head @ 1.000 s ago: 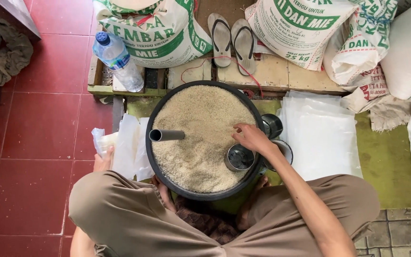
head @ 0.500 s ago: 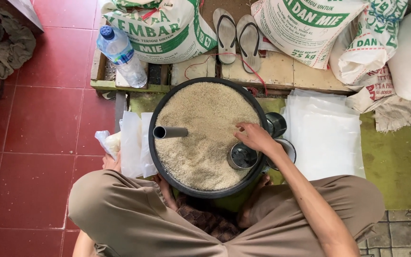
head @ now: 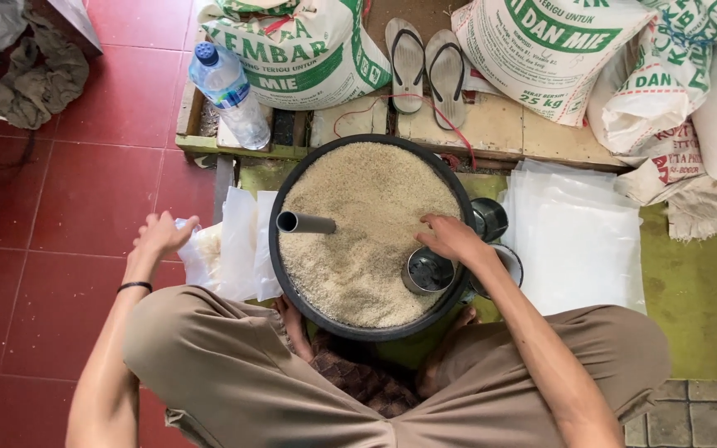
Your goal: Measuring and pouring rice from a large bowl into a central pipe and plastic bags using various cups.
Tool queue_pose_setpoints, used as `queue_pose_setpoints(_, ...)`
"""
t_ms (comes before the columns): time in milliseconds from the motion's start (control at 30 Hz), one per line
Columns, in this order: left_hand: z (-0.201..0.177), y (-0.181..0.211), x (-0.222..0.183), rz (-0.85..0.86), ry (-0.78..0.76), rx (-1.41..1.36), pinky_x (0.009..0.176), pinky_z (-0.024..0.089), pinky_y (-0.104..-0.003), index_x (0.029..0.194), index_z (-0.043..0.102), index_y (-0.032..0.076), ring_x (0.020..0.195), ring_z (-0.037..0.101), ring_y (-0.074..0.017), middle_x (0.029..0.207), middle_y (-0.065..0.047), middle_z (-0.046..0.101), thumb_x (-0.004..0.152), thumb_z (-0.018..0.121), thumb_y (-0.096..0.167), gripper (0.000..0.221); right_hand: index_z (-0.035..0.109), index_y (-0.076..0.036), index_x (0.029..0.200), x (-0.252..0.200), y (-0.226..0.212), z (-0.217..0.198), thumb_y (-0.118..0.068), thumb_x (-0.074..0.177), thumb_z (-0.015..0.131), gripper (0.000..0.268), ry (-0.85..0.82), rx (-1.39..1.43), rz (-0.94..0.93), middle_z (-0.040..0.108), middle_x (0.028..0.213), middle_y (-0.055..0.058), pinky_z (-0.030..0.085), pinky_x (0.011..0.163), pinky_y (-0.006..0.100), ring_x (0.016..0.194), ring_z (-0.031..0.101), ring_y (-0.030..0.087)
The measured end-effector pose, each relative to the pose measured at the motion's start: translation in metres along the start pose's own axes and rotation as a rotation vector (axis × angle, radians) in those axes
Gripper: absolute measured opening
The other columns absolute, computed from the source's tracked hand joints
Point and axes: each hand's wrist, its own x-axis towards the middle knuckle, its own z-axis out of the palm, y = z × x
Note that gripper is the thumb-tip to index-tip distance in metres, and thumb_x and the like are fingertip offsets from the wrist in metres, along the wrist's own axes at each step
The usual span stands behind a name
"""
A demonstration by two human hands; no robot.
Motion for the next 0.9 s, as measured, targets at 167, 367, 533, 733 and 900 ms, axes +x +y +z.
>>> queue_pose_setpoints(167, -0.104, 0.120, -0.086, 0.592, 0.032, -0.190, 0.099, 0.050, -0.060, 0.137, 0.065, 0.006, 0.121, 0.059, -0.0541, 0.131, -0.034, 0.060, 0.103, 0.054, 0.040, 0.049, 0.054, -0.004, 0.145, -0.002, -0.007, -0.007, -0.043, 0.099, 0.054, 0.061, -0.001, -0.024, -0.008, 0.063, 0.133, 0.027, 0.050, 0.100, 0.060, 0.127, 0.059, 0.047)
queue_pose_setpoints(367, -0.110, 0.229, -0.130, 0.747, -0.228, -0.265, 0.085, 0.058, -0.046, 0.127, 0.071, 0.012, 0.104, 0.069, -0.0389, 0.110, -0.026, 0.072, 0.096, 0.052, 0.015, 0.036, 0.052, -0.008, 0.147, -0.029, -0.028, -0.031, -0.041, 0.101, 0.051, 0.057, 0.004, -0.047, -0.019, 0.062, 0.135, 0.024, 0.051, 0.100, 0.059, 0.128, 0.059, 0.044)
queue_pose_setpoints(533, -0.088, 0.233, -0.158, 0.978, -0.250, 0.111, 0.112, 0.047, -0.055, 0.142, 0.059, 0.013, 0.127, 0.059, -0.0468, 0.132, -0.026, 0.063, 0.063, 0.071, -0.007, 0.082, 0.050, -0.008, 0.148, -0.065, -0.052, -0.064, -0.038, 0.104, 0.047, 0.053, 0.067, -0.030, -0.044, 0.060, 0.137, 0.024, 0.050, 0.100, 0.059, 0.126, 0.060, 0.045)
queue_pose_setpoints(733, -0.100, 0.255, -0.236, 0.929, -0.222, -0.554, 0.101, 0.050, -0.042, 0.113, 0.077, 0.021, 0.112, 0.069, -0.0296, 0.108, -0.011, 0.075, 0.088, 0.076, 0.036, 0.029, 0.049, -0.005, 0.148, -0.068, -0.051, -0.059, -0.050, 0.101, 0.047, 0.065, -0.004, -0.046, -0.023, 0.058, 0.139, 0.027, 0.049, 0.101, 0.063, 0.126, 0.059, 0.049)
queue_pose_setpoints(900, -0.153, 0.275, -0.269, 0.945, -0.292, -0.532, 0.101, 0.053, -0.049, 0.105, 0.078, 0.007, 0.102, 0.073, -0.0390, 0.102, -0.024, 0.076, 0.094, 0.067, 0.024, 0.023, 0.048, -0.005, 0.150, -0.080, -0.062, -0.061, -0.044, 0.102, 0.049, 0.062, -0.033, -0.020, -0.037, 0.057, 0.140, 0.027, 0.047, 0.102, 0.064, 0.129, 0.056, 0.050)
